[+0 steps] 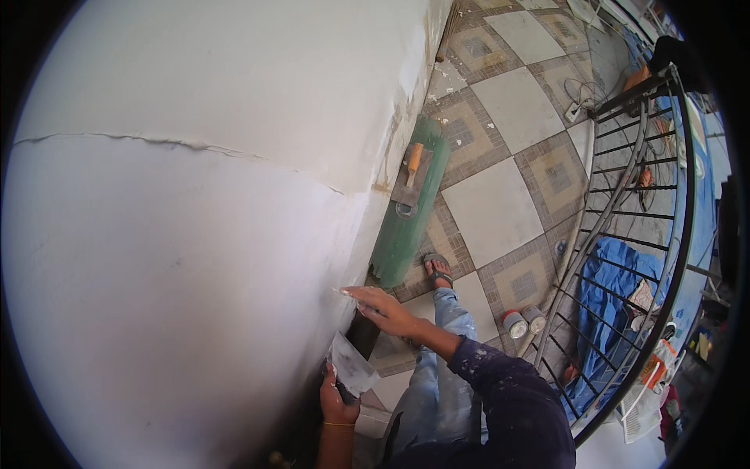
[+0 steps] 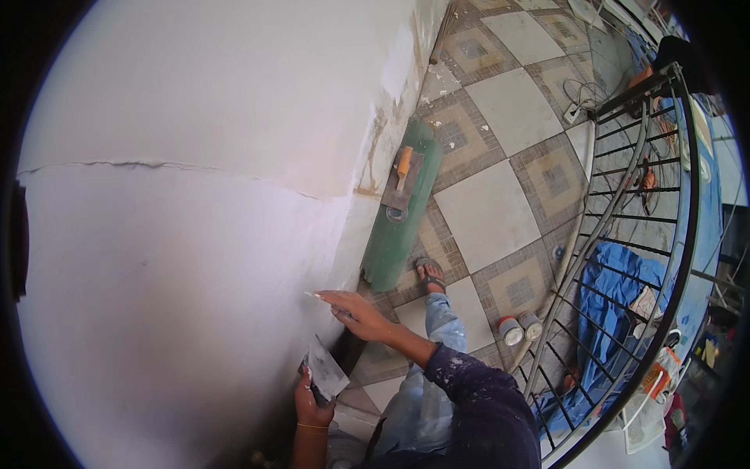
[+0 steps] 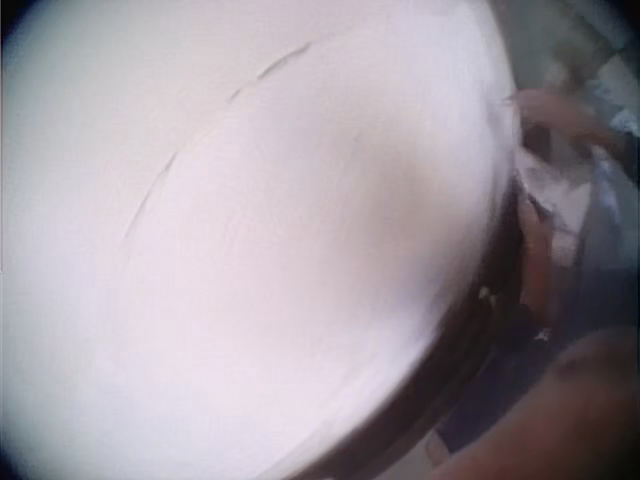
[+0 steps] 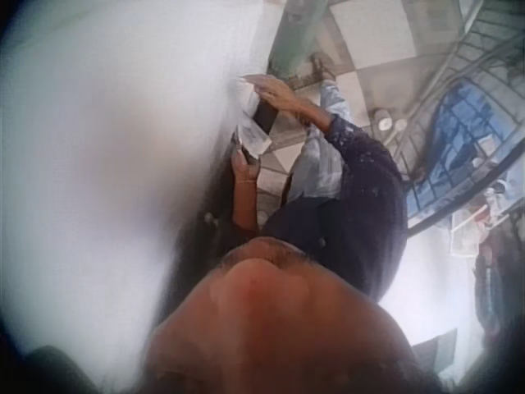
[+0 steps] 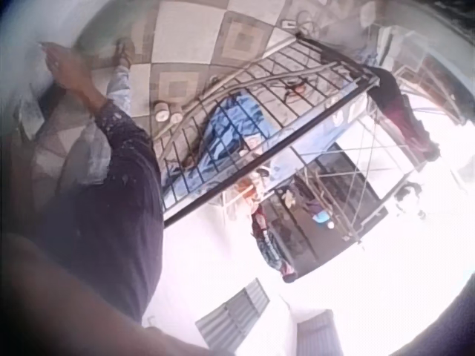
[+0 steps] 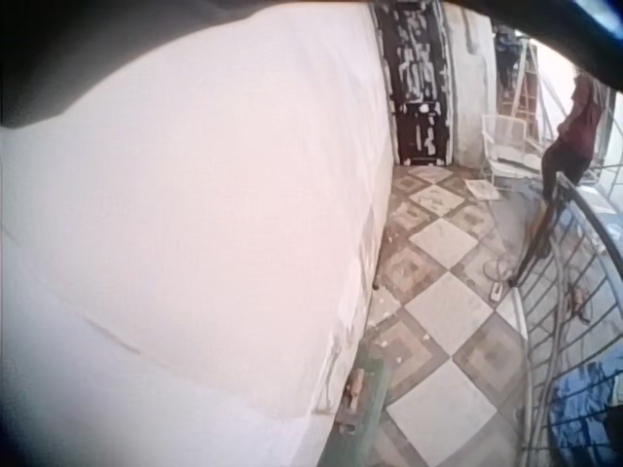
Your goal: The person applies white plaster to a wall using a trowel and a smaller scraper, smoothing the surface repeatedly. The person occasionally scrapes excess plaster from the trowel and continues working along the wall.
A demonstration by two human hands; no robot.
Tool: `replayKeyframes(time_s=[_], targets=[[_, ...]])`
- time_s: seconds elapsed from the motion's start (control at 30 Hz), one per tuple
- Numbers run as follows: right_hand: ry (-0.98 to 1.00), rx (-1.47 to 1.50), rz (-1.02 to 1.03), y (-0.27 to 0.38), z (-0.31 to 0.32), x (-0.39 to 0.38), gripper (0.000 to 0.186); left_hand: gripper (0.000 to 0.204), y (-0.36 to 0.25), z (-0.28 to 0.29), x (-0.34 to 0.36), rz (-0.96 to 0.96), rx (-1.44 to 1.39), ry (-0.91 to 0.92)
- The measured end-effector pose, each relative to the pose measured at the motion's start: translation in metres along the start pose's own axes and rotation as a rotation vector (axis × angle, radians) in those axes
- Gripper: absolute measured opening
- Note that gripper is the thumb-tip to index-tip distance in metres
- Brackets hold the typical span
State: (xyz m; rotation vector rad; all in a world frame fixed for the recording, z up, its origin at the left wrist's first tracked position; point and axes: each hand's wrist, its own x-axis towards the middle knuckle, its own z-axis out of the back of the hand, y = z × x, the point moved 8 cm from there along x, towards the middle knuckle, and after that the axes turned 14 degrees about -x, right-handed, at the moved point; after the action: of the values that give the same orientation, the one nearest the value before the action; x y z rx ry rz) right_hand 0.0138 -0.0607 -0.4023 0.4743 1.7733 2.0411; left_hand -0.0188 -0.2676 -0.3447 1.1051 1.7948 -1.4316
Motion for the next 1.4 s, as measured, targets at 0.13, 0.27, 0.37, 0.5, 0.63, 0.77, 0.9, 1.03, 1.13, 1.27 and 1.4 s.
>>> replayKeyframes(time_s=[0.13, 0.27, 0.37, 0.5, 0.63, 0.77, 0.9, 1.03, 1.13, 1.27, 1.4], targets=[[0.164, -0.218, 0.497, 0.114, 0.034, -0.041, 0.072, 0.041, -0.016, -0.044, 0.023, -0.053, 0.373, 0.388], [0.153, -0.494, 0.368, 0.083, 0.05, -0.025, 0.077, 0.041, -0.022, -0.044, 0.023, 0.151, -0.058, 0.154], [0.212, -0.777, 0.182, -0.003, 0.047, 0.002, 0.066, 0.029, -0.038, -0.038, 0.012, 0.072, -0.157, 0.011], [-0.303, -0.104, -0.707, -0.153, 0.099, 0.058, 0.044, 0.039, -0.033, -0.034, -0.012, 0.081, -0.239, 0.145], [-0.534, 0.405, -0.8, -0.205, 0.121, 0.121, 0.041, 0.033, 0.003, -0.004, -0.036, 0.173, -0.28, 0.067], [-0.543, 0.398, -0.831, -0.187, 0.124, 0.149, 0.033, 0.037, 0.026, 0.014, -0.063, 0.324, -0.436, 0.179], [-0.525, 0.283, -0.7, -0.114, 0.137, 0.164, 0.035, 0.04, 0.037, 0.042, -0.085, 0.353, -0.377, 0.175], [-0.561, 0.24, -0.58, -0.015, 0.161, 0.177, 0.031, 0.041, 0.035, 0.047, -0.105, 0.355, -0.371, 0.289], [-0.595, 0.195, -0.505, 0.067, 0.178, 0.19, 0.027, 0.045, 0.028, 0.039, -0.121, 0.349, -0.335, 0.37], [-0.587, 0.143, -0.383, 0.185, 0.199, 0.202, 0.03, 0.052, 0.018, 0.024, -0.148, 0.404, -0.342, 0.568], [-0.608, 0.071, -0.297, 0.31, 0.216, 0.202, 0.037, 0.048, 0.028, 0.032, -0.154, 0.544, -0.384, 0.689]])
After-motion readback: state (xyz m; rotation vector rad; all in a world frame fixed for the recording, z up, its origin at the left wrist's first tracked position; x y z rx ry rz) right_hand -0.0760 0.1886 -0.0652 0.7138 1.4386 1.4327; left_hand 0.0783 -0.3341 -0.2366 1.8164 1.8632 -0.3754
